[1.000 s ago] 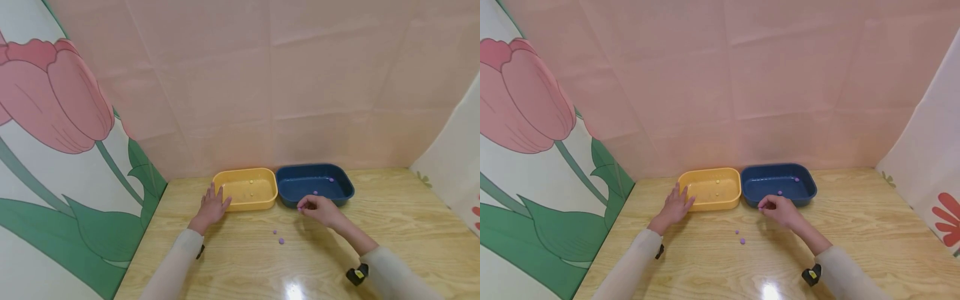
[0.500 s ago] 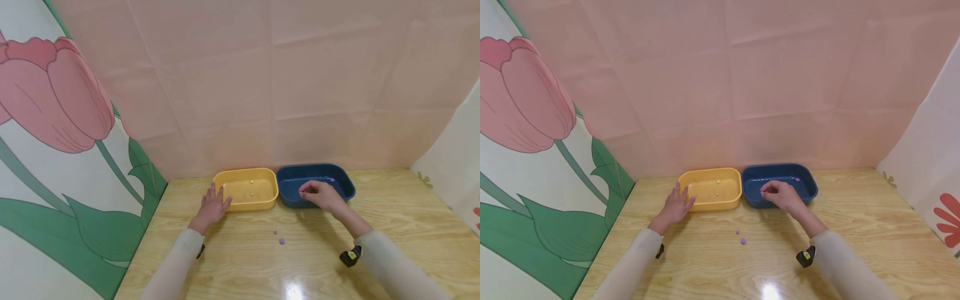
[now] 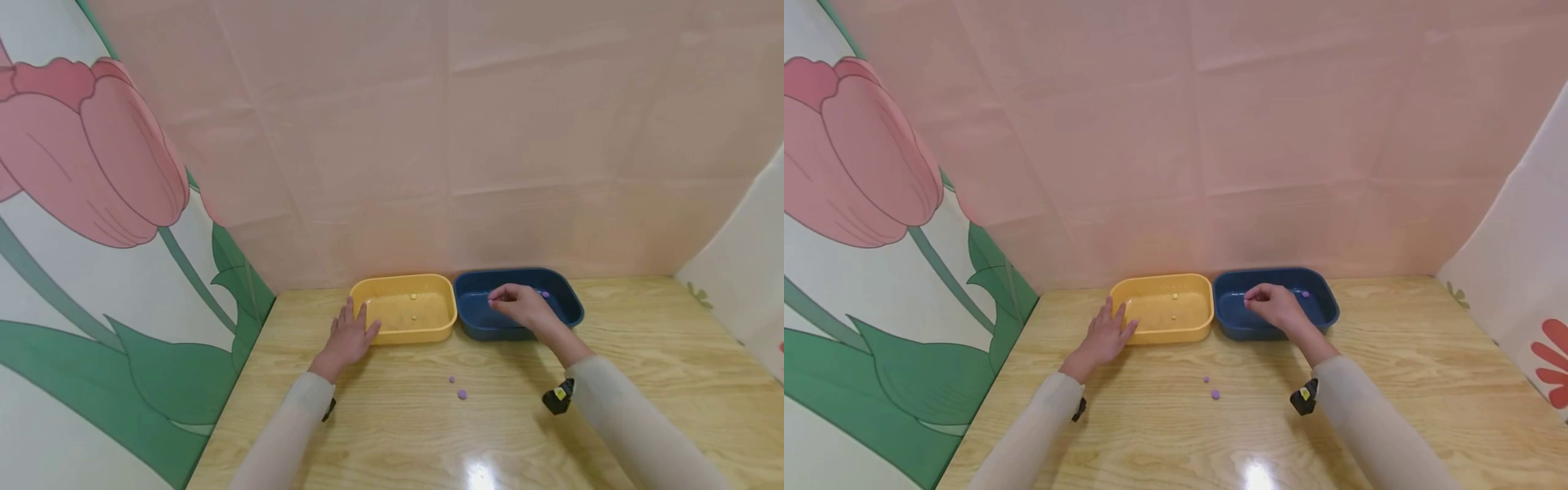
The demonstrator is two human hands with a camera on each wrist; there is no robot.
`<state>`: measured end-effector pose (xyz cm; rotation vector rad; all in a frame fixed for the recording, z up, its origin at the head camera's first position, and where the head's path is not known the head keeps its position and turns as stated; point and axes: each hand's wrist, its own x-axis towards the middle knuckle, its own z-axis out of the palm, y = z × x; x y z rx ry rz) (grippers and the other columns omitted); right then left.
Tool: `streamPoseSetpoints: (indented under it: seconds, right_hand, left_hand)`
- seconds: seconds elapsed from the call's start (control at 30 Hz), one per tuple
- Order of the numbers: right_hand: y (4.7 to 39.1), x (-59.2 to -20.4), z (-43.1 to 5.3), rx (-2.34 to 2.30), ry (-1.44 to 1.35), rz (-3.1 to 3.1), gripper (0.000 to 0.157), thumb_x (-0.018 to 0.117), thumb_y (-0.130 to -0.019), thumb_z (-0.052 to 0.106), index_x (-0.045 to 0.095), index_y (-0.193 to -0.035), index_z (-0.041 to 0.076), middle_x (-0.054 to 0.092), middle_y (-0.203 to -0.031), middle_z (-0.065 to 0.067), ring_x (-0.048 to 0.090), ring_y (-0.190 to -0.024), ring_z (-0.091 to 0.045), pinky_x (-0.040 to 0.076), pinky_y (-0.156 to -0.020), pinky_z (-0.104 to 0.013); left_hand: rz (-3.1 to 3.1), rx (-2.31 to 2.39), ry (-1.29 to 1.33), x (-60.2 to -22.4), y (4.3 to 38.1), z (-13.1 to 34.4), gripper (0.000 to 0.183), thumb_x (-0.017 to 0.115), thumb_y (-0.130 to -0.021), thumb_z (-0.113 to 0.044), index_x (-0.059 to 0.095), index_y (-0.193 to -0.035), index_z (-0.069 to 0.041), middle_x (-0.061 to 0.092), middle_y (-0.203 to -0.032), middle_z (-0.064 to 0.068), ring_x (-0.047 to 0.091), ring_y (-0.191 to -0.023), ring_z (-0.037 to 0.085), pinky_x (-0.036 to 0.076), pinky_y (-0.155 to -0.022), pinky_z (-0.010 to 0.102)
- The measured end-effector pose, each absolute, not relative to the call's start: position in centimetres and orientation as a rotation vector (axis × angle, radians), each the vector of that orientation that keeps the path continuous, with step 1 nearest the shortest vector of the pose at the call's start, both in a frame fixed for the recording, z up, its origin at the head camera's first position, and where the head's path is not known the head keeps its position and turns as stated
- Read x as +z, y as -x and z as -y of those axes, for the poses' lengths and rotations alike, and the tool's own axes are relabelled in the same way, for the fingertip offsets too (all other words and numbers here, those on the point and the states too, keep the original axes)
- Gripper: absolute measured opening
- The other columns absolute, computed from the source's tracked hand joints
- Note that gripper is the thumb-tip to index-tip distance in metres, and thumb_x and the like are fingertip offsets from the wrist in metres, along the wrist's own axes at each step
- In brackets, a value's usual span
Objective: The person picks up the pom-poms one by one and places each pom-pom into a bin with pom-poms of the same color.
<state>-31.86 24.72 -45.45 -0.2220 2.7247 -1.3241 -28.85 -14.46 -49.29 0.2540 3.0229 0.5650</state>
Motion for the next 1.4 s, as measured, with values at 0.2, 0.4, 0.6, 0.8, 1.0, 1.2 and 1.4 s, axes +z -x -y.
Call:
streamPoseSetpoints:
  seconds: [0.2, 0.4, 0.6, 0.8, 1.0, 1.2, 1.4]
  right_hand:
    - [32.6, -45.5, -24.6, -1.327, 0.151, -2.665, 0.039, 0.060, -0.104, 0.030, 0.061, -0.134, 0.006, 0.065, -0.129, -0.019, 0.061, -0.116, -0.035, 0.051, -0.094, -0.049]
    - [32.7, -45.4, -24.7, -1.325, 0.144, -2.681, 0.039, 0.059, -0.104, 0.028, 0.060, -0.136, 0.006, 0.063, -0.131, -0.022, 0.062, -0.112, -0.036, 0.053, -0.090, -0.047]
    - [32.2, -45.5, -24.8, -1.301, 0.201, -2.717, 0.037, 0.060, -0.103, 0.028, 0.063, -0.132, 0.005, 0.064, -0.129, -0.020, 0.061, -0.113, -0.037, 0.053, -0.090, -0.048]
    - [30.8, -45.4, -24.4, -1.262, 0.329, -2.724, 0.036, 0.061, -0.103, 0.028, 0.064, -0.131, 0.005, 0.067, -0.127, -0.016, 0.060, -0.120, -0.036, 0.054, -0.091, -0.047]
    - [28.9, -44.9, -23.4, -1.255, 0.387, -2.705, 0.033, 0.064, -0.101, 0.028, 0.067, -0.128, 0.009, 0.069, -0.120, -0.010, 0.063, -0.109, -0.027, 0.054, -0.087, -0.039]
    - [27.3, -45.0, -22.7, -1.270, 0.519, -2.673, 0.029, 0.068, -0.099, 0.027, 0.071, -0.121, 0.008, 0.071, -0.107, -0.005, 0.061, -0.094, -0.019, 0.051, -0.077, -0.028]
    - [26.2, -45.9, -22.4, -1.265, 0.576, -2.611, 0.026, 0.068, -0.099, 0.022, 0.071, -0.119, 0.006, 0.070, -0.105, -0.003, 0.059, -0.094, -0.019, 0.049, -0.077, -0.026]
  left_hand:
    - [-3.018, 0.579, -0.247, -49.2, 28.8, 14.4, 0.071, 0.031, -0.109, -0.051, 0.021, -0.162, -0.005, -0.006, -0.168, 0.024, 0.006, -0.153, 0.047, 0.011, -0.120, 0.064]
    - [-3.005, 0.558, -0.227, -49.3, 28.9, 14.3, 0.071, 0.030, -0.109, -0.051, 0.018, -0.162, -0.007, -0.007, -0.168, 0.023, 0.003, -0.154, 0.045, 0.010, -0.121, 0.063]
    - [-3.007, 0.560, -0.236, -49.1, 28.7, 14.4, 0.073, 0.027, -0.108, -0.056, 0.018, -0.163, -0.007, -0.008, -0.168, 0.023, 0.003, -0.154, 0.045, 0.010, -0.121, 0.062]
    - [-3.010, 0.557, -0.252, -48.9, 28.6, 14.4, 0.075, 0.025, -0.108, -0.058, 0.018, -0.162, -0.007, -0.007, -0.168, 0.024, 0.006, -0.153, 0.047, 0.012, -0.120, 0.062]
    - [-3.010, 0.572, -0.246, -48.9, 28.6, 14.3, 0.071, 0.030, -0.109, -0.051, 0.019, -0.162, -0.005, -0.006, -0.168, 0.024, 0.005, -0.153, 0.046, 0.010, -0.121, 0.062]
    - [-3.014, 0.563, -0.243, -48.7, 28.5, 14.2, 0.072, 0.029, -0.109, -0.053, 0.018, -0.162, -0.006, -0.007, -0.168, 0.024, 0.006, -0.153, 0.047, 0.010, -0.121, 0.062]
    - [-3.019, 0.559, -0.254, -48.9, 28.6, 14.3, 0.073, 0.028, -0.109, -0.054, 0.019, -0.162, -0.006, -0.006, -0.168, 0.024, 0.007, -0.153, 0.047, 0.011, -0.121, 0.062]
